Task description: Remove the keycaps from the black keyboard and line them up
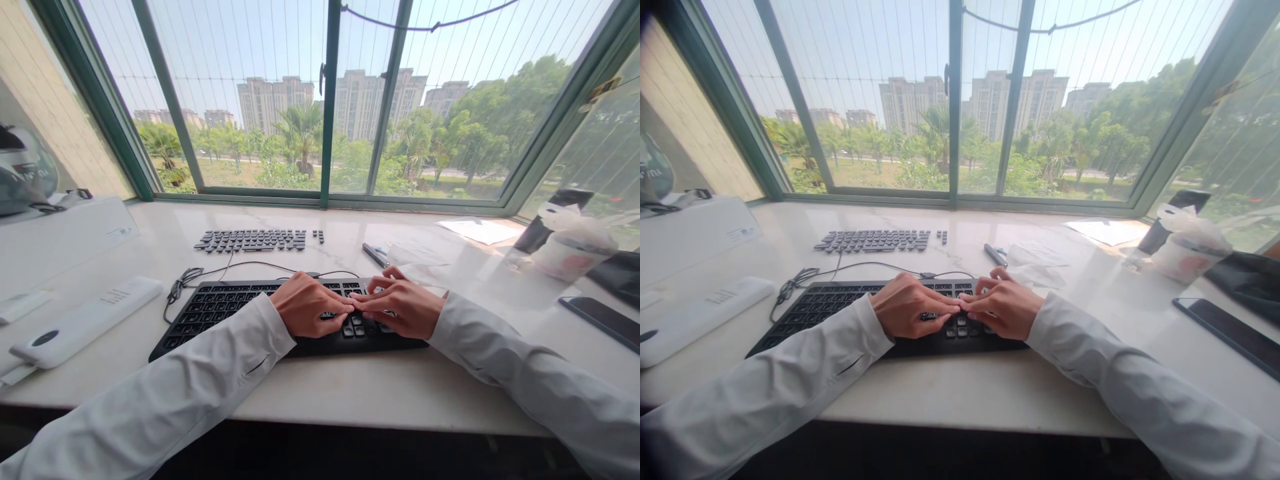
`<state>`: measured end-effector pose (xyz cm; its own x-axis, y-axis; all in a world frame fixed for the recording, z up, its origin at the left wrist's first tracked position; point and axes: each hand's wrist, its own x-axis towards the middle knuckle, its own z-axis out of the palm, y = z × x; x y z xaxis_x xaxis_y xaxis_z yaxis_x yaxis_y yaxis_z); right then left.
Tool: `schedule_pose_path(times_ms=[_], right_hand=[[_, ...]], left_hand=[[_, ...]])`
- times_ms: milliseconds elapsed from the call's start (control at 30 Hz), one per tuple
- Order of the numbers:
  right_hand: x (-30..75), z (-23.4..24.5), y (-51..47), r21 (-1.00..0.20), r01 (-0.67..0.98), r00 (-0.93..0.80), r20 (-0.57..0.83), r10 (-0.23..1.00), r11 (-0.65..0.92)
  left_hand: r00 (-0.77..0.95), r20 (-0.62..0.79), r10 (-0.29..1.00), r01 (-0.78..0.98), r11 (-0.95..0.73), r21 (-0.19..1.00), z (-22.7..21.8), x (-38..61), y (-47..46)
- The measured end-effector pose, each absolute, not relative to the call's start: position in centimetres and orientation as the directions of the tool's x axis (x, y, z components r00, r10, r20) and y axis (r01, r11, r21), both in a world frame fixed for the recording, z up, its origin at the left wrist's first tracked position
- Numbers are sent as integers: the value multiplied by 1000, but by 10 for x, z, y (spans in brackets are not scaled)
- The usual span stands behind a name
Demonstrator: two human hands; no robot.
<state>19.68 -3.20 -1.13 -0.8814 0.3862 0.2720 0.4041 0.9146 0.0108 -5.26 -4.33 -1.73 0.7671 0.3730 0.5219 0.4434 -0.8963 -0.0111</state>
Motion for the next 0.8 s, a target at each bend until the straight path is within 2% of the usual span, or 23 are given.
schedule_pose_path(times_ms=[200, 367, 800], right_hand=[[191, -7, -38, 102, 398, -894, 265, 361, 912], [186, -4, -43, 161, 399, -899, 262, 350, 903], [191, -16, -34, -21, 424, -853, 326, 407, 905]], left_hand=[[791, 509, 339, 470, -870, -151, -23, -53, -42], [803, 520, 292, 433, -885, -172, -27, -53, -41], [777, 571, 265, 463, -855, -234, -34, -44, -44]])
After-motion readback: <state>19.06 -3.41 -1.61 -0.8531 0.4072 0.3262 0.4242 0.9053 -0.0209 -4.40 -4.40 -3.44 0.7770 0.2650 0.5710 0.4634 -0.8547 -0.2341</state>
